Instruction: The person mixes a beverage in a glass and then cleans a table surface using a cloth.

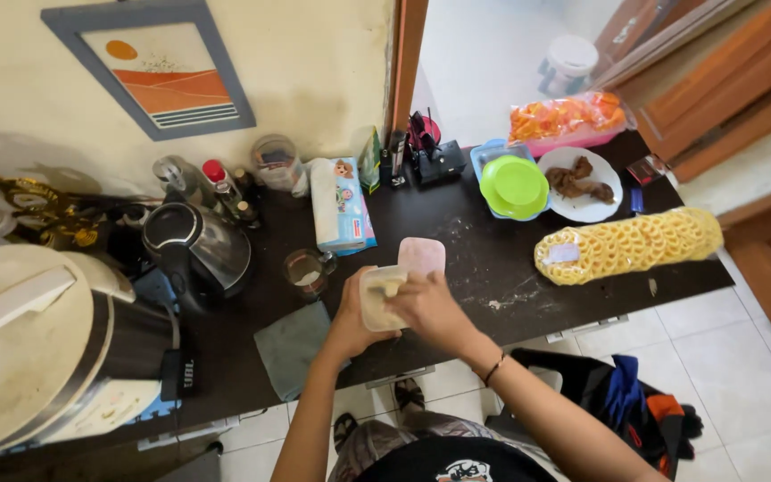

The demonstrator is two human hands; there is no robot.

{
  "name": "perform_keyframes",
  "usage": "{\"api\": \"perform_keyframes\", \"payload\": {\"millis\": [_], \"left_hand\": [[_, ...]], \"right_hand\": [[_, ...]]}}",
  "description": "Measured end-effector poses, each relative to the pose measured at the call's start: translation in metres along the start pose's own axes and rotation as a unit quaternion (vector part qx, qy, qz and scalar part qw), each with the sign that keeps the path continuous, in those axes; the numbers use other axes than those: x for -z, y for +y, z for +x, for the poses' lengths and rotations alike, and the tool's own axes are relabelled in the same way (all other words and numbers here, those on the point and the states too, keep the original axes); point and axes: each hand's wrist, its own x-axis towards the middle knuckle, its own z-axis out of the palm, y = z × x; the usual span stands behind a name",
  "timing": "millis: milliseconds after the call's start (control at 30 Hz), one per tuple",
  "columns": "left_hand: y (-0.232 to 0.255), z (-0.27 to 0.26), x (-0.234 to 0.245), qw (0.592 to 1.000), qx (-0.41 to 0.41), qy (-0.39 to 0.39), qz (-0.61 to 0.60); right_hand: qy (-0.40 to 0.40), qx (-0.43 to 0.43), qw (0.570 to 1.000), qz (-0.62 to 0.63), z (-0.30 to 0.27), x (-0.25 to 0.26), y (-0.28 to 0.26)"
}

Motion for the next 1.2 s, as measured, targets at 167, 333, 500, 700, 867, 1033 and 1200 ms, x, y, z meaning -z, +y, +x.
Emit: {"api": "perform_keyframes", "payload": {"millis": [167, 333, 500, 700, 867, 1033, 1200], "left_hand": [[-0.003, 0.001, -0.004, 1.000, -0.011, 0.020, -0.005], [-0.006, -0.004, -0.008, 1.000, -0.004, 0.021, -0.018], [0.001, -0.014, -0.013, 0.999, -0.012, 0.034, -0.018], [0.005, -0.018, -0.015, 0.998, 0.016, 0.042, -0.037], [0.006, -0.020, -0.019, 0.998, 0.001, 0.057, -0.028], [0.017, -0.024, -0.018, 0.998, -0.002, 0.061, -0.032], [0.021, -0.020, -0.015, 0.998, 0.033, 0.056, -0.022]], "right_hand": [[-0.050, 0.056, 0.997, 0.025, 0.001, 0.038, 0.004], [-0.025, 0.069, 0.997, -0.003, 0.010, 0.080, 0.002], [-0.011, 0.070, 0.997, 0.032, -0.003, 0.054, -0.003], [0.076, 0.081, 0.994, 0.003, -0.010, 0.025, 0.002], [0.119, 0.060, 0.991, -0.005, 0.002, 0.035, 0.003], [0.122, 0.035, 0.992, -0.021, 0.011, 0.032, 0.001], [0.065, 0.052, 0.996, -0.016, 0.000, -0.002, -0.001]]}}
